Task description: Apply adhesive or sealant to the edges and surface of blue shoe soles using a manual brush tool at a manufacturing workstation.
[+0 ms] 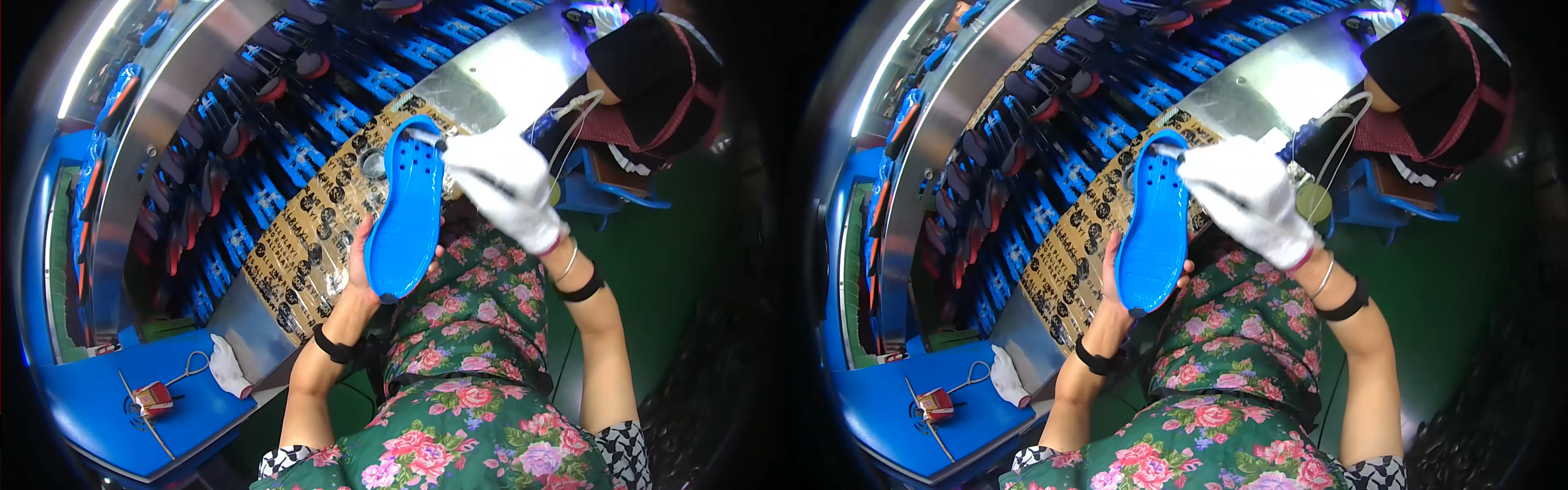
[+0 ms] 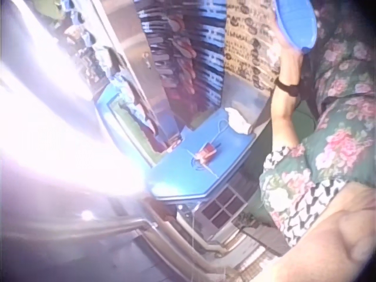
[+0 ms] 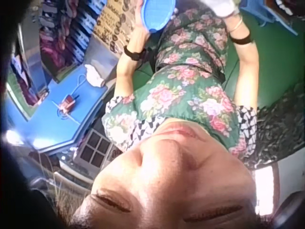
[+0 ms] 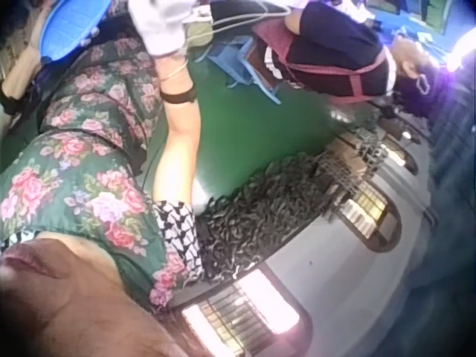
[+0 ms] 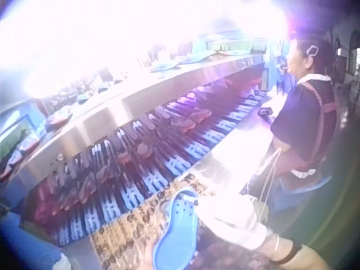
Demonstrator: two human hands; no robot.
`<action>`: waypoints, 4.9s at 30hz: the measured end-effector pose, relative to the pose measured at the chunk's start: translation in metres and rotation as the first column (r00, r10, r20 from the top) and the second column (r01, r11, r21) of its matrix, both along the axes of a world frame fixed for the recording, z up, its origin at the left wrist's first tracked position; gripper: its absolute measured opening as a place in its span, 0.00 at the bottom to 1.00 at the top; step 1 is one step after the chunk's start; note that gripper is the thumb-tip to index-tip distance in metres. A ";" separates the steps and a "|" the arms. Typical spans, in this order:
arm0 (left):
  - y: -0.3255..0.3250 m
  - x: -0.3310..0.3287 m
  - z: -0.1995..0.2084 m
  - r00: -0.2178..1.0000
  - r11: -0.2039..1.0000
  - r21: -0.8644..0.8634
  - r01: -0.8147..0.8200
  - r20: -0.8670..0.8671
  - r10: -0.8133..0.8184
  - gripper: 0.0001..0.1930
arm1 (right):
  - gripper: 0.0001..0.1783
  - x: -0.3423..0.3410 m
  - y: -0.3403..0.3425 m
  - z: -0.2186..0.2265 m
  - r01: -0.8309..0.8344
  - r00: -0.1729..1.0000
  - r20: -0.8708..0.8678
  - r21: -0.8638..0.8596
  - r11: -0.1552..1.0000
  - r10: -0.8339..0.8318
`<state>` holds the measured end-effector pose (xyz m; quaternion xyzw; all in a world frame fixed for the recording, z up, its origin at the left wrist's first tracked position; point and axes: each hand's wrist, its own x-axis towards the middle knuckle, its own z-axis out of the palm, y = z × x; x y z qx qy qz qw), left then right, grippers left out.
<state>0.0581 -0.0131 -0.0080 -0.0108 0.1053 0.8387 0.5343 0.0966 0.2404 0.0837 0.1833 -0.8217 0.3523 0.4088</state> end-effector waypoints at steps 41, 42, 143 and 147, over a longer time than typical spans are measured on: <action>-0.062 -0.249 0.299 -0.369 -0.296 0.624 -0.723 -0.712 -0.597 0.52 | 0.10 0.013 -0.064 -0.082 0.166 0.696 0.242 -0.970 0.176 0.676; -0.065 -0.258 0.302 -0.368 -0.297 0.626 -0.721 -0.709 -0.601 0.52 | 0.10 0.012 -0.066 -0.082 0.163 0.696 0.228 -0.974 0.159 0.681; 0.013 0.018 0.026 0.790 0.803 -0.089 -0.589 -0.273 0.549 0.38 | 0.14 0.013 -0.070 0.013 -0.210 0.815 0.151 -0.822 0.529 0.559; 0.007 0.017 0.023 0.795 0.819 -0.052 -0.571 -0.282 0.537 0.39 | 0.14 0.018 -0.071 0.021 -0.195 0.791 0.193 -0.819 0.539 0.580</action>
